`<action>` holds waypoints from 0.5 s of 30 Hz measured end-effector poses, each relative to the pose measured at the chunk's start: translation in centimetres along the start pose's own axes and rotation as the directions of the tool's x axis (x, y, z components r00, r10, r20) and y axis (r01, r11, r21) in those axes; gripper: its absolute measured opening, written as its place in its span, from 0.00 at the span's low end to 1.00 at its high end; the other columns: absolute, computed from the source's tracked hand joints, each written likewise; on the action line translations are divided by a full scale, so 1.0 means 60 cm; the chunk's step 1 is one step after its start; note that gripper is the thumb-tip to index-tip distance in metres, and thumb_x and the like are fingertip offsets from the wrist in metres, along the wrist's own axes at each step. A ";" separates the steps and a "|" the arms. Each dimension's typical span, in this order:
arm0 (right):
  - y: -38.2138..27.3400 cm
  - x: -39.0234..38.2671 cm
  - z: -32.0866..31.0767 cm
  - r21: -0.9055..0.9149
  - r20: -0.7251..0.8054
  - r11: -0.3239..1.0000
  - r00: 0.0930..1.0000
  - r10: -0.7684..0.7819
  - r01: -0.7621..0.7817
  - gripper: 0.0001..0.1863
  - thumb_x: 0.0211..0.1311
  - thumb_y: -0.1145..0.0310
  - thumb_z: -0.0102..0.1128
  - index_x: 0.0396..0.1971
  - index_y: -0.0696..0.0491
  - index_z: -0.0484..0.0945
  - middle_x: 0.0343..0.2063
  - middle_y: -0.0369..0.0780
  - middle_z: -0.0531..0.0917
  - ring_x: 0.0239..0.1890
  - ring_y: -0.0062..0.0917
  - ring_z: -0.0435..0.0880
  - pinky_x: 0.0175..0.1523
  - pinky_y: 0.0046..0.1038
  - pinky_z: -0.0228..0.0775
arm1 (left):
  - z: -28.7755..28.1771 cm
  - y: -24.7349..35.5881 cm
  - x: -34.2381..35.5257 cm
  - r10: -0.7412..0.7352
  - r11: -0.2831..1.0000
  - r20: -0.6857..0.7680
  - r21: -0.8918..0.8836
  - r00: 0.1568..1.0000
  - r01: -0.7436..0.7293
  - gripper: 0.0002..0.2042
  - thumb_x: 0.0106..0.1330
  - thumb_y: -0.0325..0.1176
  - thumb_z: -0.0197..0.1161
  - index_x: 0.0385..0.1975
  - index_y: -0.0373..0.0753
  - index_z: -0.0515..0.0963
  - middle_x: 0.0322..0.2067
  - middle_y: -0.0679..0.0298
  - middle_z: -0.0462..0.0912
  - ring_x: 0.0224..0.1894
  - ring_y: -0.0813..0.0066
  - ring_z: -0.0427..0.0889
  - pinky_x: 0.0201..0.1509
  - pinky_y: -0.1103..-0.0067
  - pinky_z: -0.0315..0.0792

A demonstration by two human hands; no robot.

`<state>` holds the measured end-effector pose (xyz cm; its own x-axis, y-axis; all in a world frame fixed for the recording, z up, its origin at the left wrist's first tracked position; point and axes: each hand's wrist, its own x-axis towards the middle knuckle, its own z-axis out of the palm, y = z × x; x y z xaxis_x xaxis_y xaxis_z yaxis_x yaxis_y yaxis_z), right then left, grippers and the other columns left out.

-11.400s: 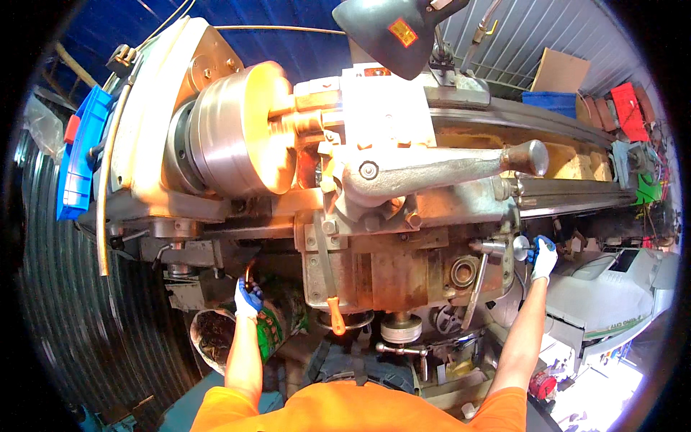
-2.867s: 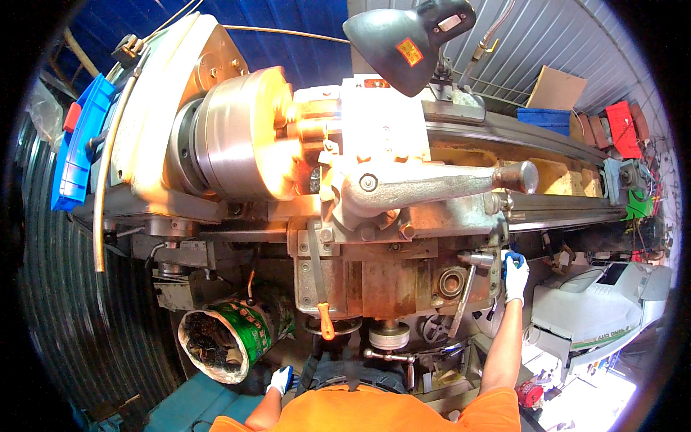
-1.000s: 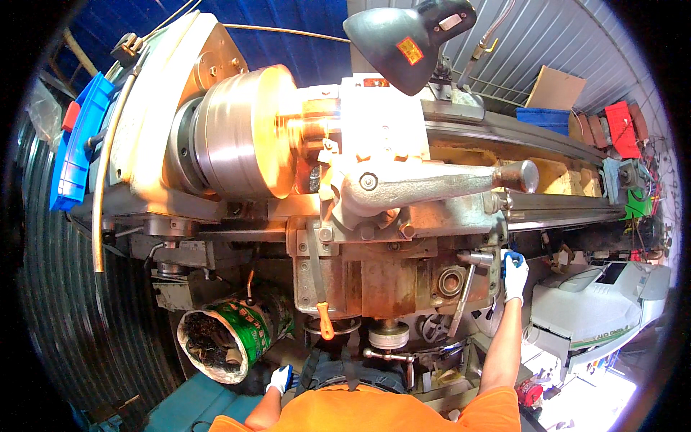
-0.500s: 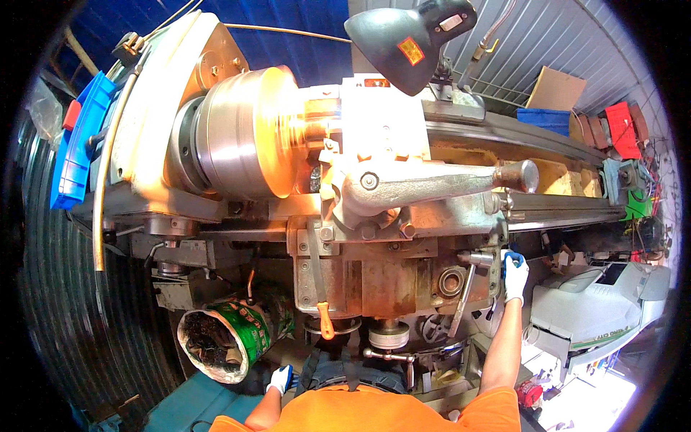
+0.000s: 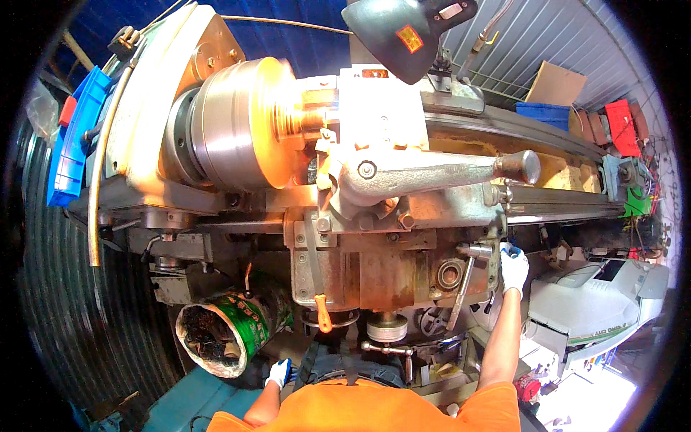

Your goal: The person operates a metal lathe, using a blue abrasive strip to manually smooth the surface of a rotating cylindrical metal workpiece. They then remove the workpiece from the chuck and adjust the machine's tailstock and tool post.

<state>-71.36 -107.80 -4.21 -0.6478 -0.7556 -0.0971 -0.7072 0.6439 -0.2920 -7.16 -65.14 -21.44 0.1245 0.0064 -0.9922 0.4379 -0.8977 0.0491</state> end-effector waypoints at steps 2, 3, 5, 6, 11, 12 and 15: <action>-0.015 -0.009 -0.014 -0.080 -0.001 0.997 1.000 -0.016 0.016 0.24 0.50 0.55 0.67 0.42 0.57 0.80 0.39 0.46 0.84 0.43 0.36 0.82 0.49 0.34 0.72 | 0.001 0.000 0.002 -0.003 1.000 0.003 0.020 1.000 0.003 0.19 0.68 0.46 0.51 0.46 0.36 0.69 0.42 0.43 0.80 0.37 0.50 0.82 0.40 0.59 0.78; -0.011 -0.006 -0.016 -0.093 0.010 0.995 1.000 -0.020 0.021 0.24 0.50 0.55 0.67 0.42 0.57 0.80 0.39 0.46 0.84 0.43 0.37 0.82 0.50 0.34 0.72 | 0.002 0.000 0.003 -0.001 0.999 0.003 0.033 1.000 0.001 0.19 0.68 0.46 0.50 0.47 0.36 0.69 0.42 0.43 0.80 0.38 0.49 0.82 0.40 0.59 0.78; -0.007 -0.004 -0.018 -0.117 0.019 0.993 0.999 -0.026 0.028 0.24 0.50 0.55 0.67 0.43 0.57 0.79 0.39 0.46 0.84 0.43 0.37 0.82 0.50 0.35 0.72 | 0.001 -0.001 0.009 -0.012 0.999 0.012 0.032 1.000 0.012 0.20 0.68 0.46 0.50 0.47 0.35 0.69 0.44 0.42 0.79 0.39 0.49 0.82 0.41 0.59 0.77; -0.011 -0.007 -0.019 -0.128 0.020 0.991 0.999 -0.029 0.031 0.24 0.50 0.55 0.67 0.43 0.57 0.79 0.39 0.46 0.84 0.43 0.37 0.82 0.50 0.35 0.72 | -0.001 -0.001 0.011 -0.024 1.000 0.020 0.016 0.999 0.024 0.20 0.68 0.46 0.50 0.48 0.35 0.69 0.45 0.42 0.79 0.40 0.49 0.82 0.42 0.59 0.77; 0.007 0.006 -0.013 -0.160 0.029 0.986 0.999 -0.045 0.049 0.23 0.50 0.56 0.66 0.42 0.56 0.80 0.39 0.46 0.84 0.43 0.37 0.82 0.50 0.35 0.72 | 0.008 0.002 0.006 -0.011 0.999 0.020 0.036 1.000 0.010 0.21 0.68 0.45 0.50 0.48 0.33 0.68 0.47 0.42 0.78 0.41 0.49 0.81 0.43 0.60 0.77; 0.009 0.007 -0.011 -0.160 0.022 0.986 0.999 -0.044 0.046 0.23 0.50 0.56 0.66 0.42 0.55 0.80 0.39 0.46 0.84 0.43 0.37 0.82 0.50 0.35 0.72 | 0.011 0.005 0.000 -0.010 0.999 0.018 0.032 1.000 0.010 0.20 0.68 0.45 0.50 0.48 0.33 0.68 0.46 0.42 0.78 0.40 0.49 0.81 0.42 0.60 0.77; 0.005 0.005 -0.012 -0.153 0.021 0.987 0.999 -0.042 0.045 0.23 0.50 0.55 0.66 0.42 0.55 0.80 0.38 0.46 0.84 0.42 0.38 0.82 0.49 0.35 0.72 | 0.017 0.010 -0.011 -0.005 0.999 0.013 0.037 1.000 0.005 0.19 0.68 0.44 0.50 0.47 0.34 0.69 0.42 0.43 0.80 0.36 0.51 0.82 0.39 0.62 0.78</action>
<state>-71.97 -107.76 -3.64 -0.6112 -0.7845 -0.1050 -0.7706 0.6201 -0.1474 -7.87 -66.15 -20.90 0.1105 0.0053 -0.9939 0.4056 -0.9132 0.0403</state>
